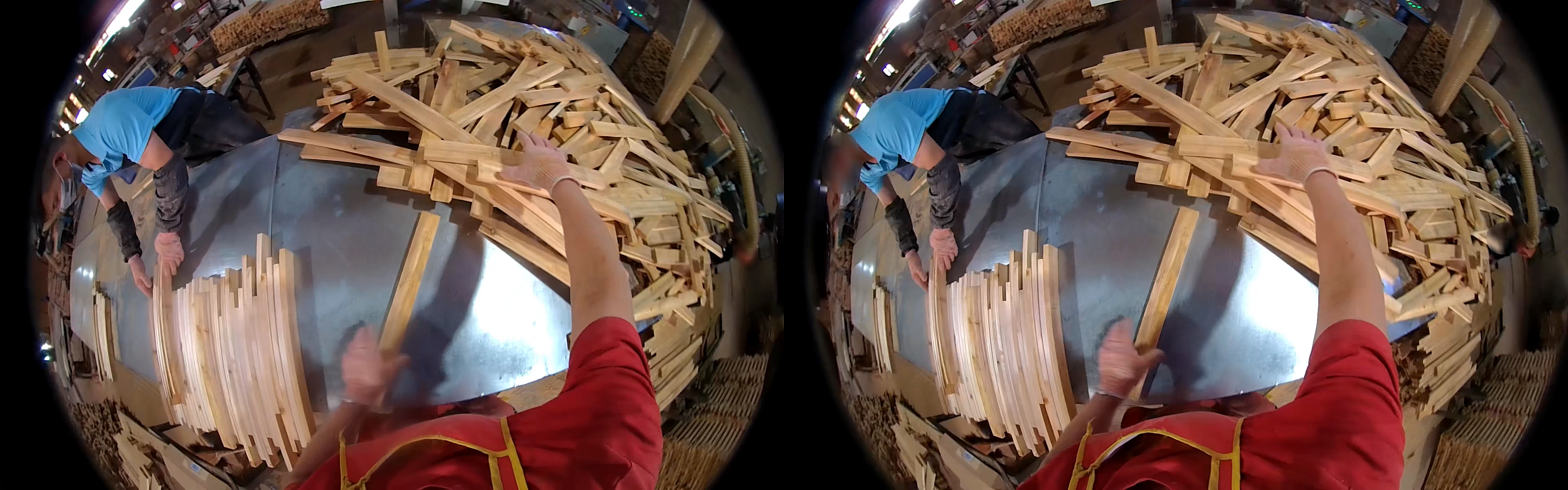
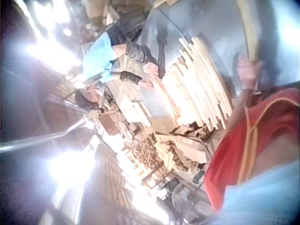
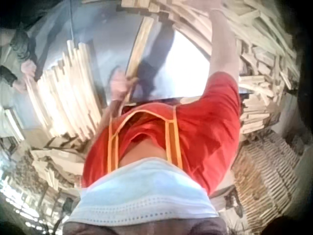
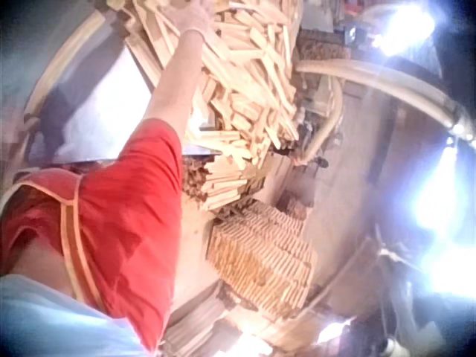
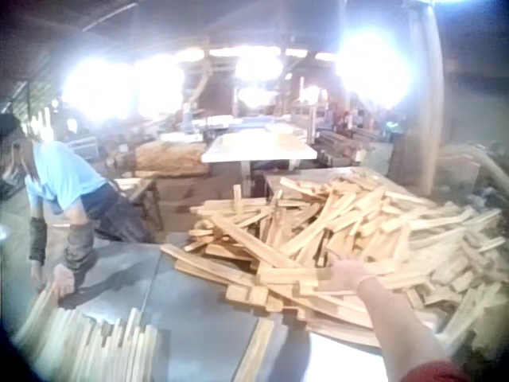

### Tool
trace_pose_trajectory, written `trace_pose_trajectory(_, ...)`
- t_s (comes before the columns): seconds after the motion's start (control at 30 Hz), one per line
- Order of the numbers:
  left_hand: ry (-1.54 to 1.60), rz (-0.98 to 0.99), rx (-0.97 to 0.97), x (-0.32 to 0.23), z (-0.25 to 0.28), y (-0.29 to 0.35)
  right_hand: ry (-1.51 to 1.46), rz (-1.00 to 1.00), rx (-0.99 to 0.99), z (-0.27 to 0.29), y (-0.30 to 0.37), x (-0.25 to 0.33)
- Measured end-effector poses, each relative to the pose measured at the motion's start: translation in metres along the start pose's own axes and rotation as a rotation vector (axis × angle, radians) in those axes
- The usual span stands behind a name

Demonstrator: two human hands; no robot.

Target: The person sorts wooden planks on a metal table in a workshop. They pick up planks from a large pile, align them, and stack them neatly.

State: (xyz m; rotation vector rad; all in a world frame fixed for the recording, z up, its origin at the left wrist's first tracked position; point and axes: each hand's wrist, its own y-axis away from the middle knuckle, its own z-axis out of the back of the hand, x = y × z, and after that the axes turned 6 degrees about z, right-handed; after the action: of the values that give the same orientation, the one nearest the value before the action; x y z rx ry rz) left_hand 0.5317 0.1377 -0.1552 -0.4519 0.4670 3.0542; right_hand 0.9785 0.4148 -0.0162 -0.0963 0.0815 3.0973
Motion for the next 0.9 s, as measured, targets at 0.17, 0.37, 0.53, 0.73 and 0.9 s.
trace_pose_trajectory(0.17, 0.032, 0.317, 0.257, -0.026, 0.012, -0.011, 0.001, 0.144, 0.211, -0.024, 0.008, -0.040)
trace_pose_trajectory(0.37, 0.222, 0.437, -0.029, 0.082, -0.021, 0.059, -0.052, 0.393, 0.107, -0.044, 0.125, 0.017)
trace_pose_trajectory(0.53, -0.198, 0.162, -0.424, 0.141, -0.032, 0.083, -0.053, 0.409, 0.028, -0.088, 0.164, 0.065)
trace_pose_trajectory(0.73, -0.215, 0.148, -0.502, 0.159, -0.019, 0.089, -0.291, 0.548, -0.130, -0.136, 0.195, 0.116)
trace_pose_trajectory(0.9, -0.088, -0.133, -0.229, 0.074, 0.000, 0.062, -0.259, 0.694, -0.338, -0.103, 0.285, 0.179)
